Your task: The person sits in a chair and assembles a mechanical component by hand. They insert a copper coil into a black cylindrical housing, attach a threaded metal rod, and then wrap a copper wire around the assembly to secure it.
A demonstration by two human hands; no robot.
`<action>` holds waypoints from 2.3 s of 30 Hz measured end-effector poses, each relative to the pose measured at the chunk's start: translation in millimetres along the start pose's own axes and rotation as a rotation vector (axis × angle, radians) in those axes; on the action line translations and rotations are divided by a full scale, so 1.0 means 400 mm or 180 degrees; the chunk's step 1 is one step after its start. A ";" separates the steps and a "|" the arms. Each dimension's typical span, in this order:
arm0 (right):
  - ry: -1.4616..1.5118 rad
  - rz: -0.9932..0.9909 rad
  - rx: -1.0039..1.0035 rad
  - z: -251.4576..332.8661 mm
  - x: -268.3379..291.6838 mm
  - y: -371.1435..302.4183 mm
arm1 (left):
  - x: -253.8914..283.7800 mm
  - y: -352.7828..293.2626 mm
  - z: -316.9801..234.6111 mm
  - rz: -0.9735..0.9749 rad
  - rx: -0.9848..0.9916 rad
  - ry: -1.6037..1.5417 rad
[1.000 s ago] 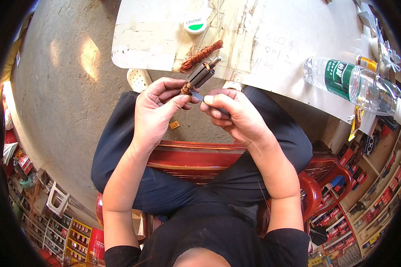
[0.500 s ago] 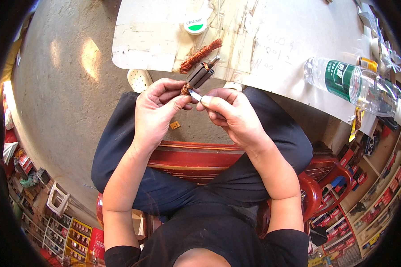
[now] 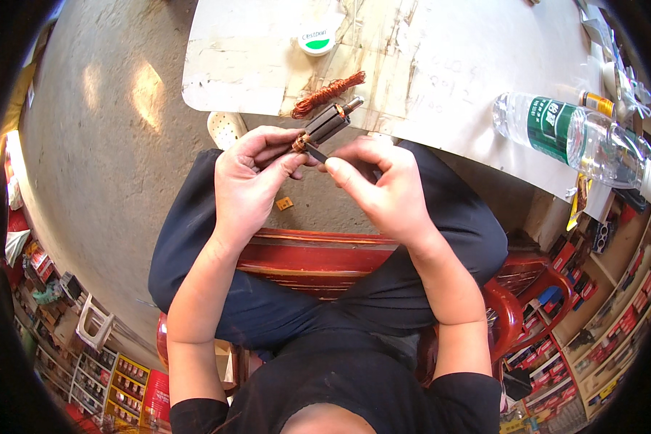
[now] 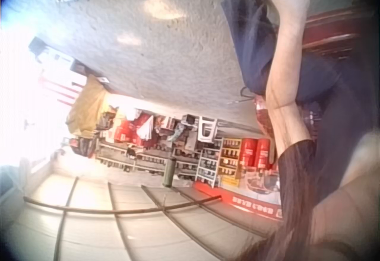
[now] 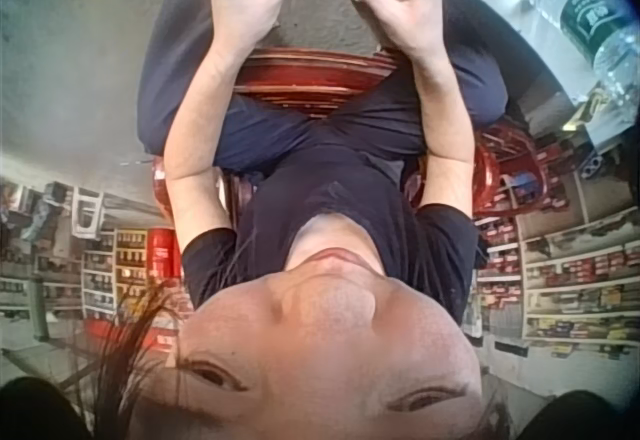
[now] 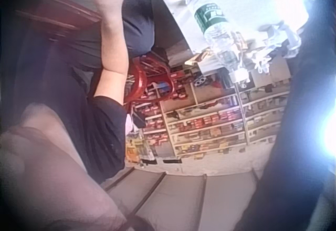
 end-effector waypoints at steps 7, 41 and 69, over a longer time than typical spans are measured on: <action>0.3169 0.0831 -0.2126 -0.109 -0.127 -0.054 | -0.001 -0.001 -0.019 -0.0095 -0.0305 0.0147; -0.0804 -0.1180 0.1328 0.089 -0.039 -0.016 | -0.007 -0.026 -0.053 -0.0223 -0.0608 0.0628; -0.2138 -0.1273 0.1761 0.185 -0.052 -0.042 | -0.042 -0.056 -0.141 -0.0520 -0.2025 0.2139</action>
Point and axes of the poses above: each hand's wrist, its own y-axis towards the middle knuckle, its own x-axis out of the back of the hand, z = x × y, the point moved 10 cm from there along y, towards the middle knuckle, and after that the axes turned 8 degrees about -z, right-handed, at the moved point
